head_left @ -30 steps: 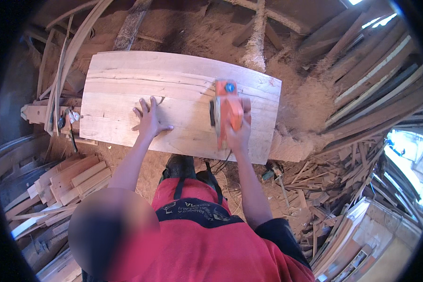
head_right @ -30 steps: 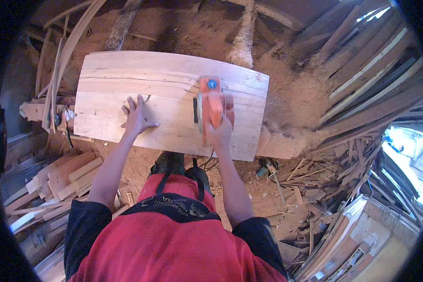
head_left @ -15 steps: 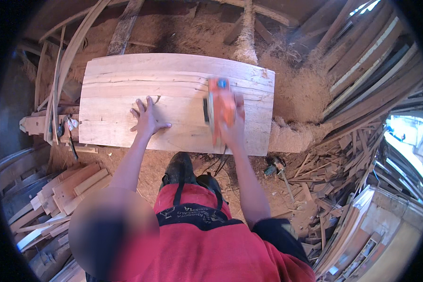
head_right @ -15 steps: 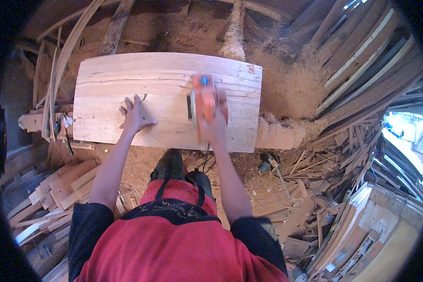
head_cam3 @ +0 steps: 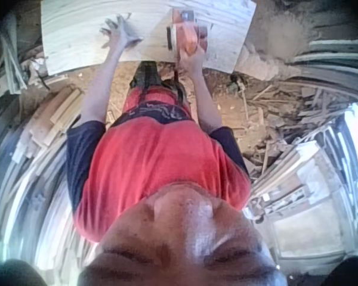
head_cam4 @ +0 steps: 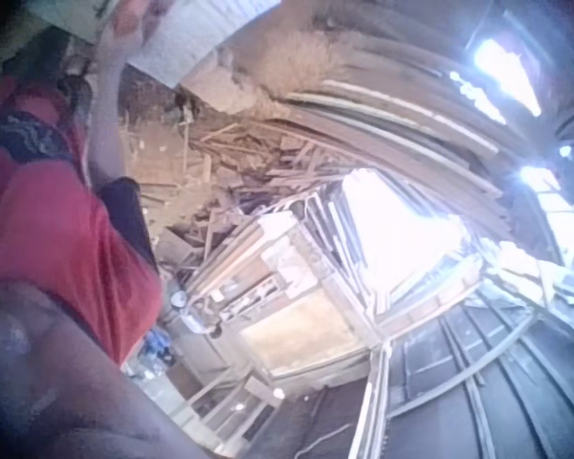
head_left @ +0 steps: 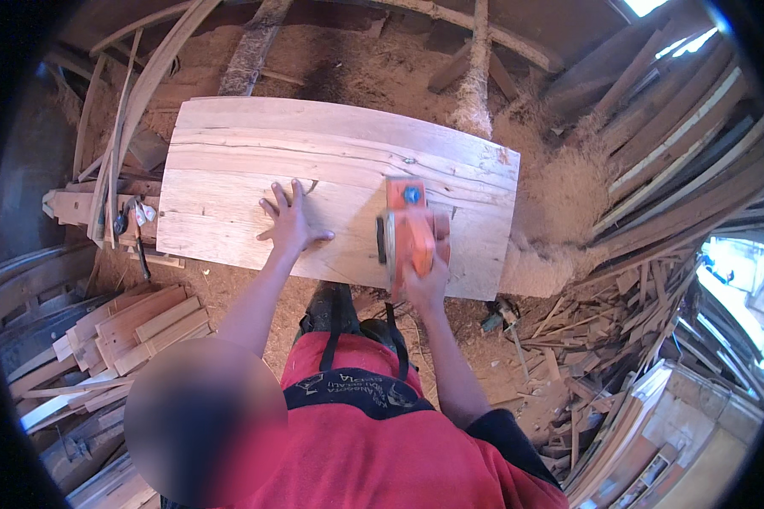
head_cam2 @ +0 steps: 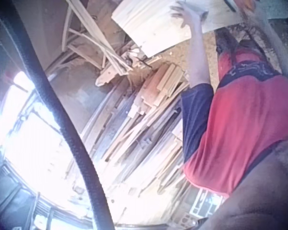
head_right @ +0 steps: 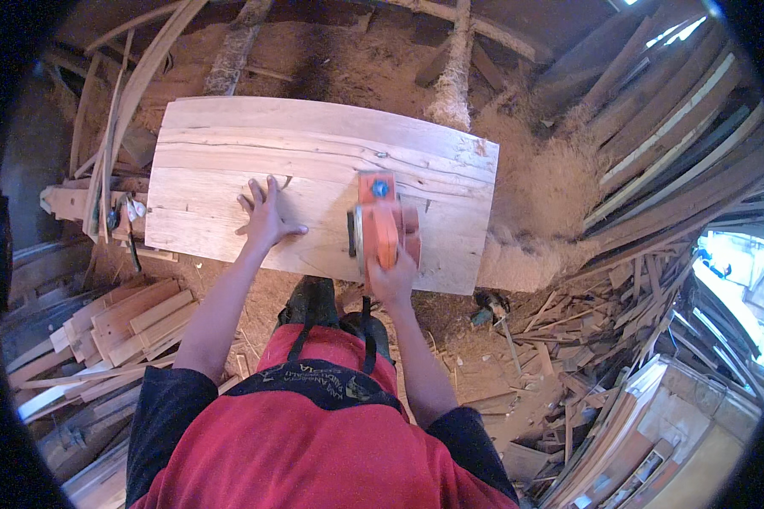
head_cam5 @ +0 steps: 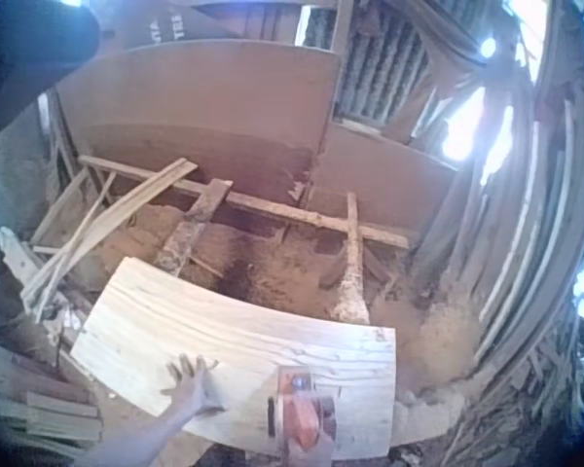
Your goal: The person sands the surface of a wood plank using a power sander, turning the plank over to sand multiple sides.
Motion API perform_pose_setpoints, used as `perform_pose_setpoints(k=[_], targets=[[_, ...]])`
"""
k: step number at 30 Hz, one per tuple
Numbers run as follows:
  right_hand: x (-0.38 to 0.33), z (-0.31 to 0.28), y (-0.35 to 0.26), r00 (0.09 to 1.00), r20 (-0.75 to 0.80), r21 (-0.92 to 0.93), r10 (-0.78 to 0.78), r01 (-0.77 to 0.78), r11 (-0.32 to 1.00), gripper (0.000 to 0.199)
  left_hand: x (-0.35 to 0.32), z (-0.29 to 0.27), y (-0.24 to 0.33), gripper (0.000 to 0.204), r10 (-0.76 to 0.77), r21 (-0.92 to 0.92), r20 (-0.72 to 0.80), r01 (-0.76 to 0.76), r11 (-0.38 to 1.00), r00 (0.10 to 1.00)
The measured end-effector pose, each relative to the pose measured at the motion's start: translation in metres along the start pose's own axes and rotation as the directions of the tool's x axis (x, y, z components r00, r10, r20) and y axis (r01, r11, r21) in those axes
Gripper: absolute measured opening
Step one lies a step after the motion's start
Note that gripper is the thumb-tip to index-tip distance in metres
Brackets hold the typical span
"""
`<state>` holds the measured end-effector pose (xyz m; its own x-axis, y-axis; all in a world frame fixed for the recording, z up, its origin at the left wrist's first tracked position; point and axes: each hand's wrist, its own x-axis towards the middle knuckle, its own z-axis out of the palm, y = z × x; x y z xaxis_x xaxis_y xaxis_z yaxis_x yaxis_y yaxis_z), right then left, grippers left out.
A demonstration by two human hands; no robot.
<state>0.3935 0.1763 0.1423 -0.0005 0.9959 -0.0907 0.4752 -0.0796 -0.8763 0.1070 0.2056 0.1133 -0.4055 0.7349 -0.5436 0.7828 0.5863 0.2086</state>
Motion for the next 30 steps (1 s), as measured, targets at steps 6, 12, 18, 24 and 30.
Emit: perform_pose_setpoints(k=[6,12,18,24,30], targets=[[0.163,0.054,-0.039,0.966,-0.113,-0.096,-0.232,0.221,0.97,0.025,-0.001,-0.005,-0.002,0.149,0.017,0.004,-0.006,-0.017,1.0,1.0],[0.225,0.053,-0.033,1.0,-0.016,-0.215,-0.018,0.014,0.977,0.033,-0.003,-0.003,0.013,0.137,0.089,0.036,0.016,-0.089,0.995,0.996],[-0.008,0.013,0.007,0.992,0.129,-0.005,0.008,-0.008,1.0,0.029,0.022,-0.019,-0.099,0.121,0.055,0.019,-0.117,-0.054,0.998,0.992],[-0.125,-0.026,0.0,0.948,0.174,-0.015,0.268,-0.27,0.963,0.025,0.018,-0.019,-0.147,0.134,-0.089,0.038,-0.111,0.094,0.995,0.99],[-0.027,0.016,-0.028,0.987,0.146,0.052,0.071,-0.079,0.996,0.029,0.028,-0.003,-0.169,0.14,0.068,0.039,-0.235,-0.06,0.997,0.97]])
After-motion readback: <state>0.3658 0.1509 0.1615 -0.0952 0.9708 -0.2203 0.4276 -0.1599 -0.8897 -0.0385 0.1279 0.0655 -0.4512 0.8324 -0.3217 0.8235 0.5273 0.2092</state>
